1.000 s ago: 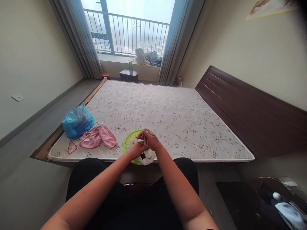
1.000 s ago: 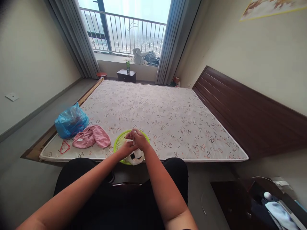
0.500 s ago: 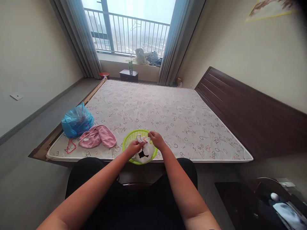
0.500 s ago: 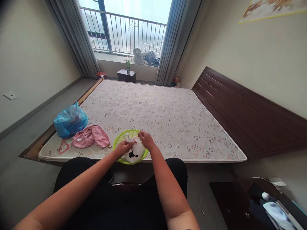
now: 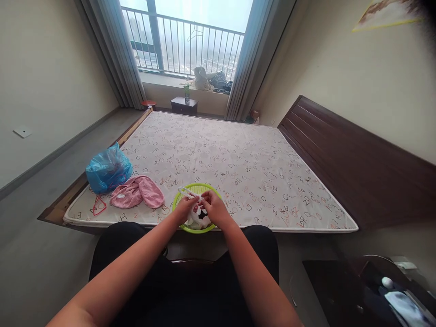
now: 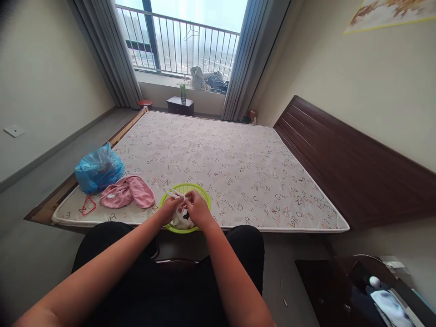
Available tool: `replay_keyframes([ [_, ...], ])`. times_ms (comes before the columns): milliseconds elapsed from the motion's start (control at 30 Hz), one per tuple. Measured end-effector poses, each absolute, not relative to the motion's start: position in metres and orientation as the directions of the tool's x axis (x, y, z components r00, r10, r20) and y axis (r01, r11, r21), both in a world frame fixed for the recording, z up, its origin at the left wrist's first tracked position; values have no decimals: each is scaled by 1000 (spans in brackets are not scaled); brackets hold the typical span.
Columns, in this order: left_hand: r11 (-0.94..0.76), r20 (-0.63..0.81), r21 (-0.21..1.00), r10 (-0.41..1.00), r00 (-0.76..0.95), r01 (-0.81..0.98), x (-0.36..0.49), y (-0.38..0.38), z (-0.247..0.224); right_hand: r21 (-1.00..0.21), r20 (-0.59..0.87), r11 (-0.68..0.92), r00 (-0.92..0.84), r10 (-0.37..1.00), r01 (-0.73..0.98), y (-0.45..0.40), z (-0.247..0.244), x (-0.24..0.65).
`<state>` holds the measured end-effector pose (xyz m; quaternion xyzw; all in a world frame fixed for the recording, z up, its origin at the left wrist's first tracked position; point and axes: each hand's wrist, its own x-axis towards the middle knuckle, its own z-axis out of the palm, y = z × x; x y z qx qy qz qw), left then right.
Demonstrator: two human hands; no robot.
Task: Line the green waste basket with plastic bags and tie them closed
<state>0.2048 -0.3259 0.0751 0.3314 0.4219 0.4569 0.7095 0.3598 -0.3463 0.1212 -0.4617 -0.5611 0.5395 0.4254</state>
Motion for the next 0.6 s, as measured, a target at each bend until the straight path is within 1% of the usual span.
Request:
replay_keyframes([
  [67, 394, -314, 828, 915, 254, -398, 205, -326, 76, -993, -22, 5, -232, 972, 117, -354, 118, 350],
  [200, 446, -346, 801, 889, 299, -400, 202, -324, 75, -984, -44, -14, -166, 985, 177, -361, 113, 341],
  [267, 447, -355, 796, 891, 283, -407, 198, -322, 75, -961, -35, 12, -167, 985, 276, -361, 112, 340],
  [367, 426, -337, 808, 901, 273, -407, 193, -322, 77, -878, 15, 87, -155, 988, 471, -360, 112, 339],
  [433, 413, -310, 820, 902, 300, -395, 192, -325, 78, -810, 65, 142, -154, 986, 569, -360, 111, 338],
  [500, 405, -283, 839, 896, 343, -365, 192, -331, 78, -745, 104, 202, -189, 976, 635, -362, 109, 339],
  [600, 387, -246, 866, 881, 404, -316, 192, -338, 74, -659, 116, 311, -316, 942, 684, -363, 109, 343],
])
